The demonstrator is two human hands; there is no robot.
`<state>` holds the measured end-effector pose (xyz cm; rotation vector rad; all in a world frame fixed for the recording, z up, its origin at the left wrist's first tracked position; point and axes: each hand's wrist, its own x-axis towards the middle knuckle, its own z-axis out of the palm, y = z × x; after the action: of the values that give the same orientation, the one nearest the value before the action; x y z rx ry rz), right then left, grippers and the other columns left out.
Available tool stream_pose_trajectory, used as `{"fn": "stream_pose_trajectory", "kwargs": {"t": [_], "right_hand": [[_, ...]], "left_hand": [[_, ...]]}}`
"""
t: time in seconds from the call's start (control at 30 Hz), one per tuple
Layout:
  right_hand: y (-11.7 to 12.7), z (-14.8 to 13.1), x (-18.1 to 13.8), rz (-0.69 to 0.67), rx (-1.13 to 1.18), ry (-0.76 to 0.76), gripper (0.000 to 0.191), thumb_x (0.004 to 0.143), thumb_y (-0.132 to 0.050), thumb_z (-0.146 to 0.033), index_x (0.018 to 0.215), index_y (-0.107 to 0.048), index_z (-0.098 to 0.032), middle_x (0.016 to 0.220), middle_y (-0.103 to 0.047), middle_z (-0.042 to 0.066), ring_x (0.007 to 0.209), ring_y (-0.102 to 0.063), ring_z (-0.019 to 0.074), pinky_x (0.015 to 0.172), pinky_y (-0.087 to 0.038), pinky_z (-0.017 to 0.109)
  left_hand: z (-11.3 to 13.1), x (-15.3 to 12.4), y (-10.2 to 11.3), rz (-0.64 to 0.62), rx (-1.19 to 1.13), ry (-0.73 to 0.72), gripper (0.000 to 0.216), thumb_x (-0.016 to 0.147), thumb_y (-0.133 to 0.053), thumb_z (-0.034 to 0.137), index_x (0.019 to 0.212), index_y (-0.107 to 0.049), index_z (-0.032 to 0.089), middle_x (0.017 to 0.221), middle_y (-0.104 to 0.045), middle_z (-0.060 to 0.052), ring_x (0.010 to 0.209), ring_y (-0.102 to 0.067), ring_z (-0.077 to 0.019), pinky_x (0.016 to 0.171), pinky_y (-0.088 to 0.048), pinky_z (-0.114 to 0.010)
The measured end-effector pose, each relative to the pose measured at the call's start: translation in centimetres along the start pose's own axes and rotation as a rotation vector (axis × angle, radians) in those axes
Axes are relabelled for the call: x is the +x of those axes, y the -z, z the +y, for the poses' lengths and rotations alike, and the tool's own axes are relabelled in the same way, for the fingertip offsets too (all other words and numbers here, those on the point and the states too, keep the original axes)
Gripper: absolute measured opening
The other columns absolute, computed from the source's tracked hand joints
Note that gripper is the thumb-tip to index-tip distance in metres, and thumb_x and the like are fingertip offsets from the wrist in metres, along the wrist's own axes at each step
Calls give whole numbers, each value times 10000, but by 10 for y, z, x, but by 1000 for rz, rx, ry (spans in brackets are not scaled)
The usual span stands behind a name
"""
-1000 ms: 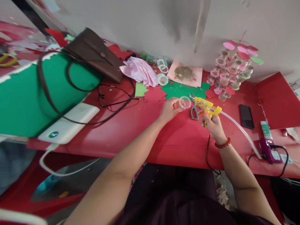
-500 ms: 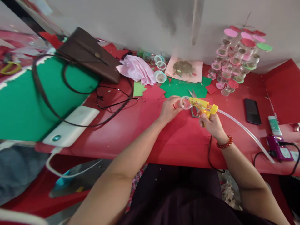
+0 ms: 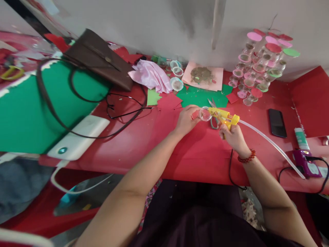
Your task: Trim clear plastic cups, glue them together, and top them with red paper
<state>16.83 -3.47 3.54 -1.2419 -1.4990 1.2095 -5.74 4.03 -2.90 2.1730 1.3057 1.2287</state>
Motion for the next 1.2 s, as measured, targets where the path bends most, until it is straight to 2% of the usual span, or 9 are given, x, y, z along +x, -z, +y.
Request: {"fn": "stream_pose_trajectory", "kwargs": {"t": [0.2, 0.43, 0.63, 0.87, 1.2], "right_hand": [[2, 2, 0, 12, 0, -3, 693, 773, -603, -907, 844, -560, -219, 515, -489, -63, 424, -424, 85, 440, -365, 251], [1, 6, 3, 29, 38, -19, 718, 711, -628, -935, 788, -548, -225, 521, -493, -56, 419, -444, 84, 424, -341, 250], [0, 5, 4, 47, 55, -44, 722, 679, -661, -930, 797, -547, -227, 507, -488, -64, 411, -438, 85, 414, -335, 253], [2, 5, 4, 68, 30, -50, 704, 708, -656, -907, 834, -575, -220, 484, -490, -72, 405, -433, 85, 412, -333, 243], [3, 7, 5, 62, 5, -48, 686, 750, -640, -886, 866, -596, -212, 474, -474, -75, 400, -411, 84, 404, -317, 241]], "left_hand": [[-1, -1, 0, 1, -5, -14, 255, 872, -760, 292, 1114, -739, 216, 1199, -769, -76, 1153, -716, -231, 1035, -574, -369], [0, 0, 0, -7, -1, -6, 277, 902, -749, 393, 1120, -747, 222, 1187, -771, -77, 1139, -717, -234, 1032, -577, -379], [1, 0, 1, 5, -5, -10, 274, 907, -750, 404, 1111, -744, 223, 1175, -776, -80, 1127, -725, -232, 1022, -578, -377], [1, 0, 0, 32, -22, -1, 280, 915, -742, 452, 1080, -748, 227, 1154, -781, -78, 1110, -730, -225, 1008, -580, -369], [-2, -1, -1, 49, -14, 11, 258, 865, -805, 369, 1071, -737, 230, 1161, -777, -70, 1107, -736, -219, 1003, -586, -360]]}}
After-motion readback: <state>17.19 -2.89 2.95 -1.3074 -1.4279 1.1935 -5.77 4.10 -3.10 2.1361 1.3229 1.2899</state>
